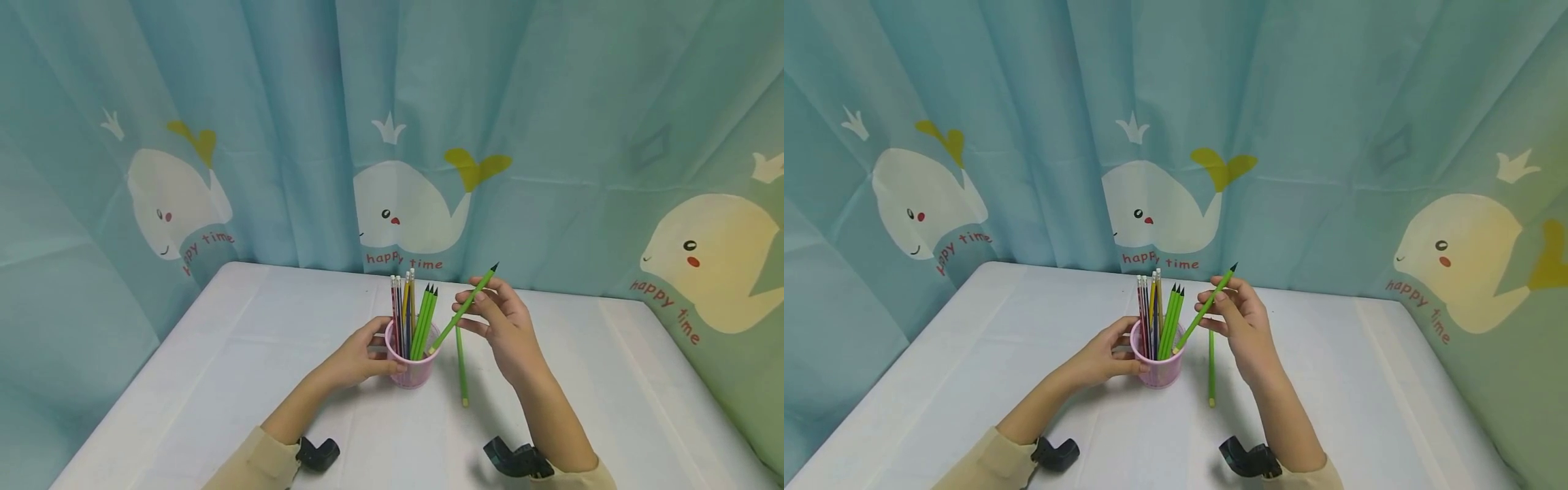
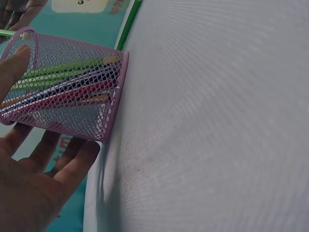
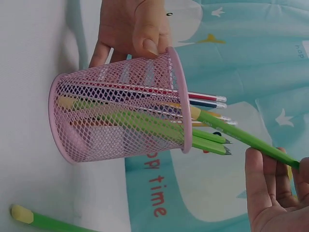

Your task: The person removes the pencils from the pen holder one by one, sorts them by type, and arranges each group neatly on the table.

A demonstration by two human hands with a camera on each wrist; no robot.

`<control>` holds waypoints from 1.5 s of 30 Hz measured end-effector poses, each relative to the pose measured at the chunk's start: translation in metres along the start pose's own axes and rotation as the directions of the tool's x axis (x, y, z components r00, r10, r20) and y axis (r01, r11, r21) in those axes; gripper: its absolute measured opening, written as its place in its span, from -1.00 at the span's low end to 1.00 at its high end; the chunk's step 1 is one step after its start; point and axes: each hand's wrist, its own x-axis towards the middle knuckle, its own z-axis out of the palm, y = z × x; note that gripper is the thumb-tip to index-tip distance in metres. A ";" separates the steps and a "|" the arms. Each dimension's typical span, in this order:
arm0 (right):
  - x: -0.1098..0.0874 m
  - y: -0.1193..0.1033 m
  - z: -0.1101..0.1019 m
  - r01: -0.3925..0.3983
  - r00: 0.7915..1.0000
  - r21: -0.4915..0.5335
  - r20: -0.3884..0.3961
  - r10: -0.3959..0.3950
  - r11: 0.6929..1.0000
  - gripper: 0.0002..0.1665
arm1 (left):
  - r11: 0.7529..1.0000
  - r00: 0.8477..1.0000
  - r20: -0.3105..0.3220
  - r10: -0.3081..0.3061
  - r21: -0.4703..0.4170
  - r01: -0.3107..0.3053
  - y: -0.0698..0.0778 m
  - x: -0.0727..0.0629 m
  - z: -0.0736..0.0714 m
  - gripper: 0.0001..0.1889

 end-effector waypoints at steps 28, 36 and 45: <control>0.001 -0.004 -0.009 -0.007 1.000 0.055 -0.025 0.009 0.998 -0.61 | 1.000 1.000 0.002 0.007 -0.015 -0.007 -0.001 0.000 0.001 -0.21; 0.001 -0.003 -0.012 -0.010 1.000 0.047 -0.015 0.011 0.999 -0.62 | 1.000 1.000 -0.001 -0.003 -0.010 0.003 -0.001 0.000 0.001 -0.21; 0.002 -0.003 -0.012 -0.008 1.000 0.029 -0.022 0.009 1.000 -0.69 | 1.000 1.000 0.001 0.001 -0.011 -0.001 -0.001 0.000 0.001 -0.22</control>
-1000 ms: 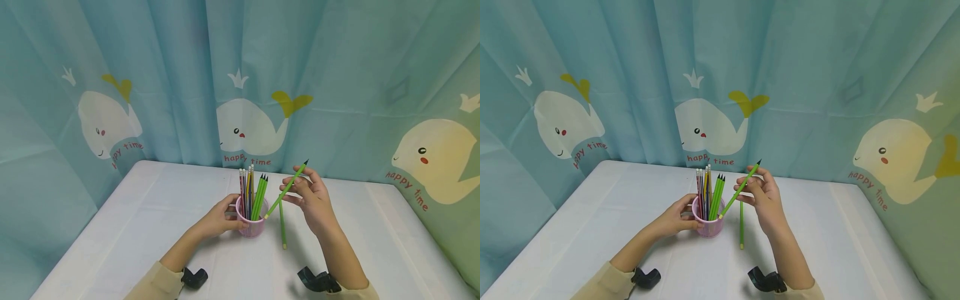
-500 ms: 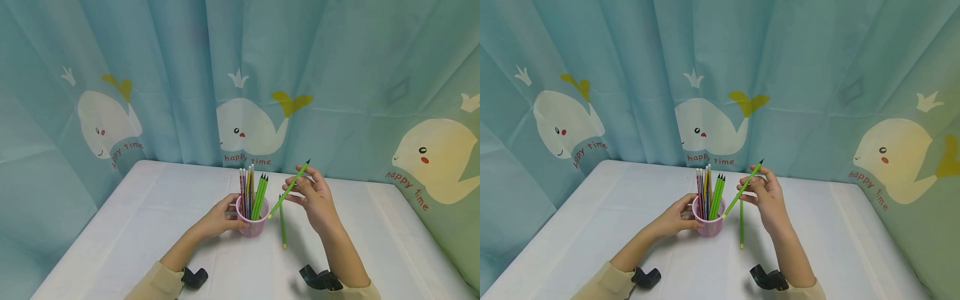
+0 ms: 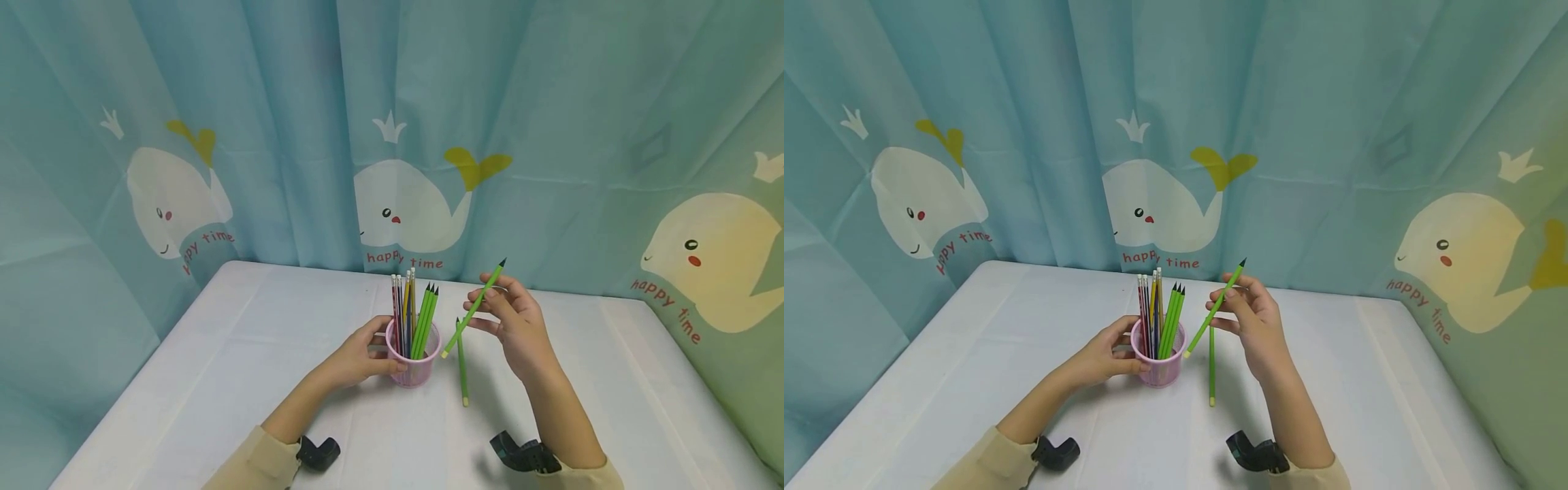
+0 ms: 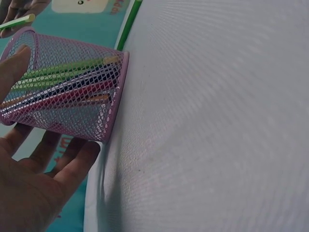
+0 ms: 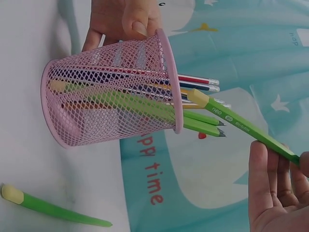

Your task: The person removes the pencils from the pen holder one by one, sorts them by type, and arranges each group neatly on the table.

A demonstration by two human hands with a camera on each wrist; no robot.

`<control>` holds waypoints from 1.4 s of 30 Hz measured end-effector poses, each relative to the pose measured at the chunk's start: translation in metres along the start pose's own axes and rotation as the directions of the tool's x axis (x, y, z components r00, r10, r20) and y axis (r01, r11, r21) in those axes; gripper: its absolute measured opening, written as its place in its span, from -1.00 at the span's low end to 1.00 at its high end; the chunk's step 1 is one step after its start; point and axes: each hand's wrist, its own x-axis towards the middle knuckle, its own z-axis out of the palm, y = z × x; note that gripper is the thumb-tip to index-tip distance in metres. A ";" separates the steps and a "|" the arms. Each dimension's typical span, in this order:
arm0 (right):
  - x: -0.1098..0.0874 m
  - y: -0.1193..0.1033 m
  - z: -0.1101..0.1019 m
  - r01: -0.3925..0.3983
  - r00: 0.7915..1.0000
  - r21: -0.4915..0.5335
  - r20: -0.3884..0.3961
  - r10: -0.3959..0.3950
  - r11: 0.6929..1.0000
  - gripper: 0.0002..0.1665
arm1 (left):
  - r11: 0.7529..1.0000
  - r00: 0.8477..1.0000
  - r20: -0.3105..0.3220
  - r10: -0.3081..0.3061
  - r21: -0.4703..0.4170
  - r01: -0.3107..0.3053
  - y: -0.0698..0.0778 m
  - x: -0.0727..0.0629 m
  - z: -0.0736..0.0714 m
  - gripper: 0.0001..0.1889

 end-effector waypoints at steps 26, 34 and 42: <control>0.008 0.012 -0.014 -0.093 0.994 -0.043 -0.066 0.090 0.995 -0.75 | 1.000 1.000 -0.014 -0.019 0.013 0.019 0.003 -0.001 -0.001 -0.19; 0.011 0.021 -0.021 -0.120 0.990 -0.070 -0.085 0.113 0.990 -0.73 | 1.000 1.000 -0.018 -0.021 0.017 0.022 0.004 0.000 0.000 -0.18; 0.013 0.031 -0.027 -0.143 0.985 -0.125 -0.111 0.129 0.982 -0.74 | 1.000 1.000 -0.017 -0.018 0.013 0.018 0.003 0.000 0.000 -0.18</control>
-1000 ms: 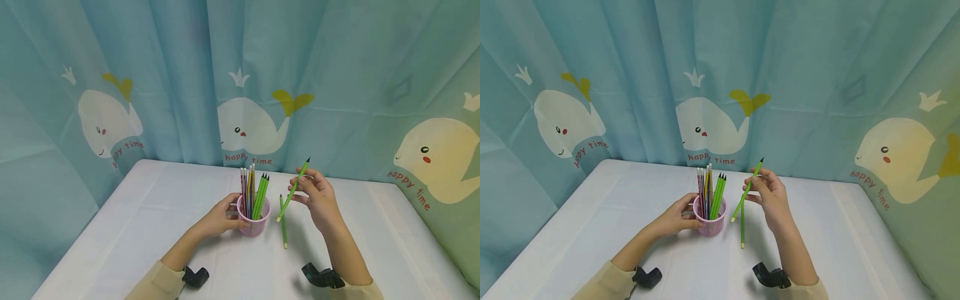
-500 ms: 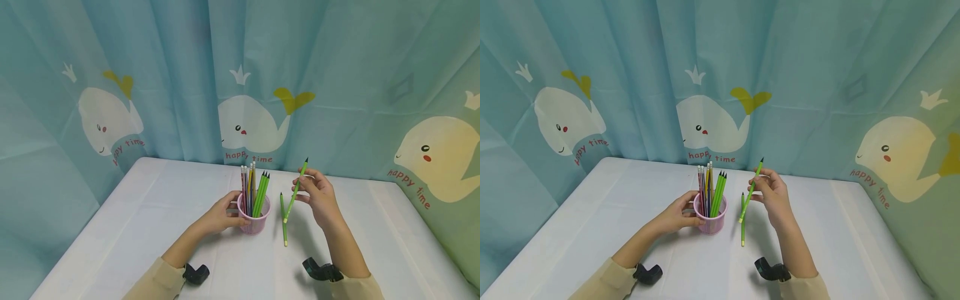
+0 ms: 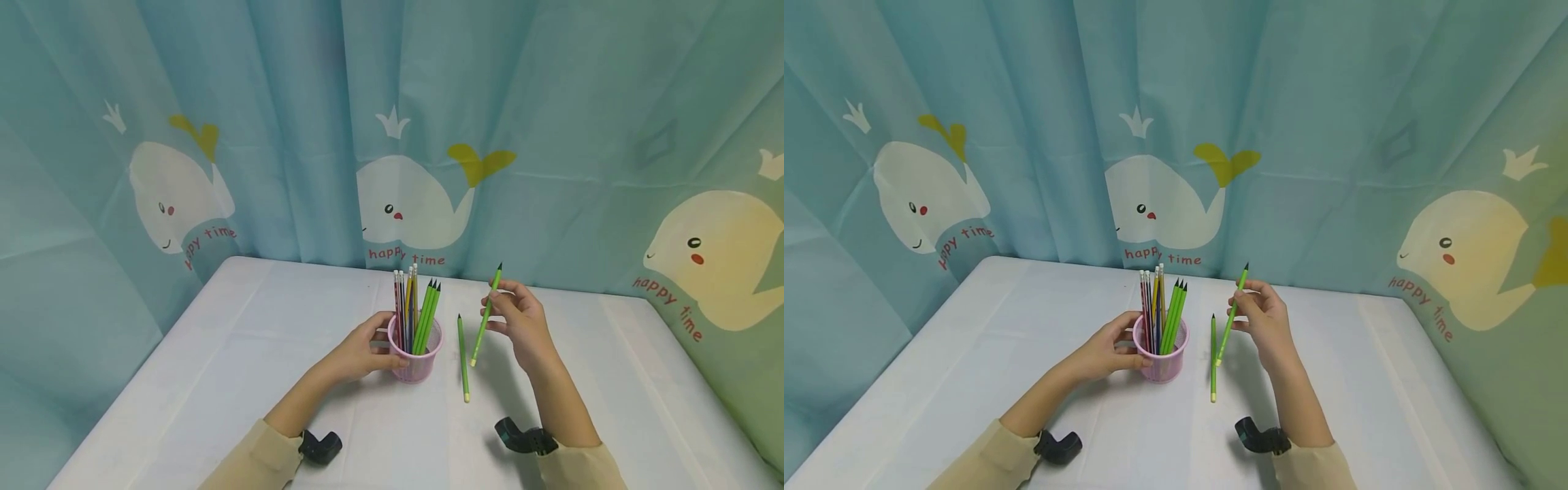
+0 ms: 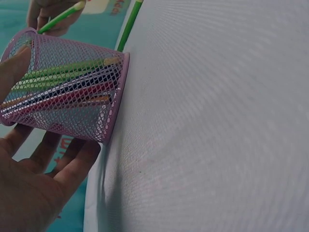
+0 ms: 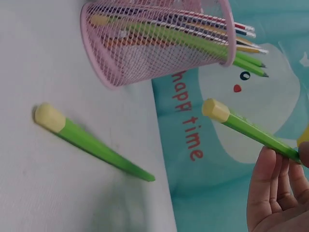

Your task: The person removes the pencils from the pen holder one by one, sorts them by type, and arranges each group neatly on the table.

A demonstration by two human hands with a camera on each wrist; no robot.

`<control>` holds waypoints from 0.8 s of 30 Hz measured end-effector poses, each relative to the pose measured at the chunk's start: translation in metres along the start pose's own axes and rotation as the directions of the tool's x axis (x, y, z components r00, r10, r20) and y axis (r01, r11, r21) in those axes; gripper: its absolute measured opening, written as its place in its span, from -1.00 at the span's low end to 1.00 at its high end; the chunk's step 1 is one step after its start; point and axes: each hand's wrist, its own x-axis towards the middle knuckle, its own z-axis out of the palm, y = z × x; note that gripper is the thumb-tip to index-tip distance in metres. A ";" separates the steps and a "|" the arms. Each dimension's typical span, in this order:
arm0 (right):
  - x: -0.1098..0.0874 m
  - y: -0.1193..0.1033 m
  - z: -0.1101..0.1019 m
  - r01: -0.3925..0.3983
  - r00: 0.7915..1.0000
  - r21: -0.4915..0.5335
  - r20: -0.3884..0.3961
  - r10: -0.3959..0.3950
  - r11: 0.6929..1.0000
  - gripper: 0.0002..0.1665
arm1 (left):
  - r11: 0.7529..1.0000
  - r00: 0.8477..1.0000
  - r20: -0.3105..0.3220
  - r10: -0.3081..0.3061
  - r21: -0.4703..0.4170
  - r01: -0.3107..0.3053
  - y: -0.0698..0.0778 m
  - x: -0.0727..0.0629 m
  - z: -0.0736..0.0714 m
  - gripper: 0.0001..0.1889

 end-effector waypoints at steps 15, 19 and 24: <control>0.007 0.016 -0.003 -0.131 0.991 -0.134 -0.041 0.127 0.982 -0.70 | 1.000 1.000 0.012 0.000 -0.007 0.000 -0.002 0.001 -0.001 -0.19; 0.009 0.021 -0.005 -0.149 0.989 -0.159 -0.032 0.145 0.976 -0.67 | 1.000 1.000 0.017 0.005 -0.007 -0.005 -0.001 0.001 -0.001 -0.20; 0.010 0.027 -0.006 -0.183 0.983 -0.200 -0.036 0.180 0.963 -0.60 | 1.000 1.000 0.019 0.013 -0.005 -0.013 -0.001 0.001 -0.001 -0.20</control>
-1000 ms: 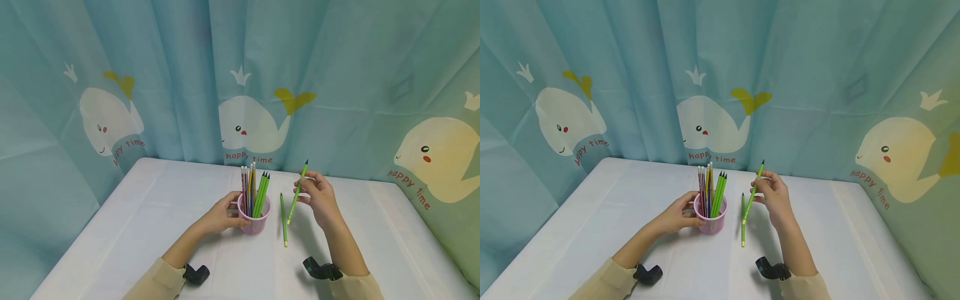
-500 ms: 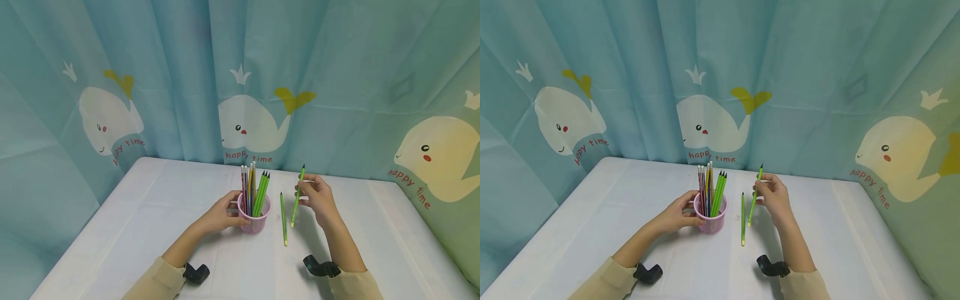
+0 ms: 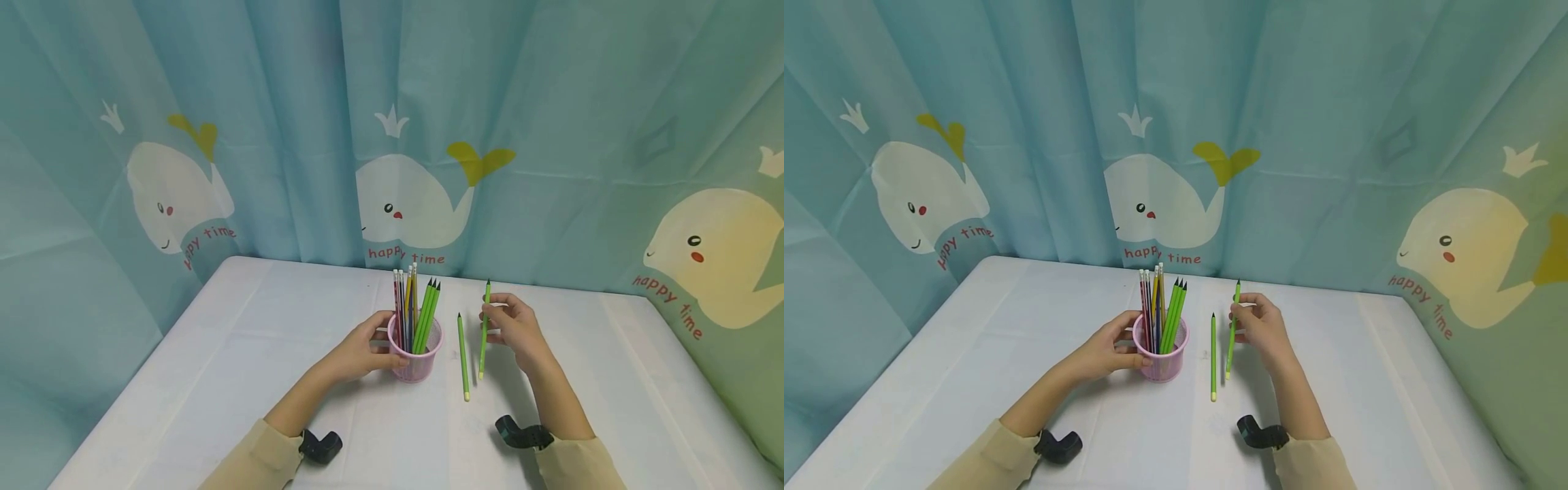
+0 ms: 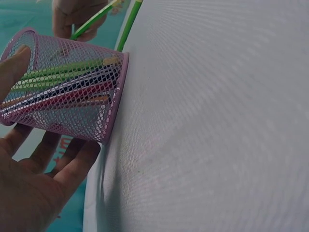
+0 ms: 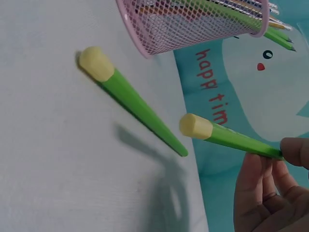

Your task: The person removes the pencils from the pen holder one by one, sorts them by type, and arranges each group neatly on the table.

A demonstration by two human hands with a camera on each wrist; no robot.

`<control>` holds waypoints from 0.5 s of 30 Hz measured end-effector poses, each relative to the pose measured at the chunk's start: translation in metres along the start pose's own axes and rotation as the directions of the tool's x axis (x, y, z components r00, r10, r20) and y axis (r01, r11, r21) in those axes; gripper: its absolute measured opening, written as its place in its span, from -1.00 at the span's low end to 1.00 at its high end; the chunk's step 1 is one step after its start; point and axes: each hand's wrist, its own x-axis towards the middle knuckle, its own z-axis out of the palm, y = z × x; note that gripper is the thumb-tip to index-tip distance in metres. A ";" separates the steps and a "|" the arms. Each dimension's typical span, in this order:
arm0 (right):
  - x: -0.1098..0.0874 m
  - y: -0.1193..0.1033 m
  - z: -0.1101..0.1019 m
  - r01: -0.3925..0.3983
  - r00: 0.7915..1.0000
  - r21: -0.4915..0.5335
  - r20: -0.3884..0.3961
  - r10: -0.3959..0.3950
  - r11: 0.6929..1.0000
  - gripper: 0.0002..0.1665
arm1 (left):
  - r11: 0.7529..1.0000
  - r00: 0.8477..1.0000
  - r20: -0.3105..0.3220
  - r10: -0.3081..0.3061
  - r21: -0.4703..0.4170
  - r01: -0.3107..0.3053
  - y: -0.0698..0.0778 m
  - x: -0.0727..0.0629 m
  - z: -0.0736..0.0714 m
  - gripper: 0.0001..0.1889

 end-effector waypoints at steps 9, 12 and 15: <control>0.005 0.008 0.005 -0.059 0.998 -0.086 0.015 0.060 0.995 -0.54 | 1.000 1.000 -0.010 0.002 -0.010 -0.002 0.002 -0.001 0.001 -0.20; 0.005 0.010 0.005 -0.067 0.997 -0.089 0.037 0.071 0.994 -0.53 | 1.000 1.000 -0.011 -0.002 -0.013 0.002 0.002 -0.002 0.001 -0.20; 0.005 0.012 0.004 -0.068 0.996 -0.087 0.059 0.074 0.994 -0.51 | 1.000 1.000 -0.007 0.002 -0.014 -0.002 0.002 -0.001 0.001 -0.19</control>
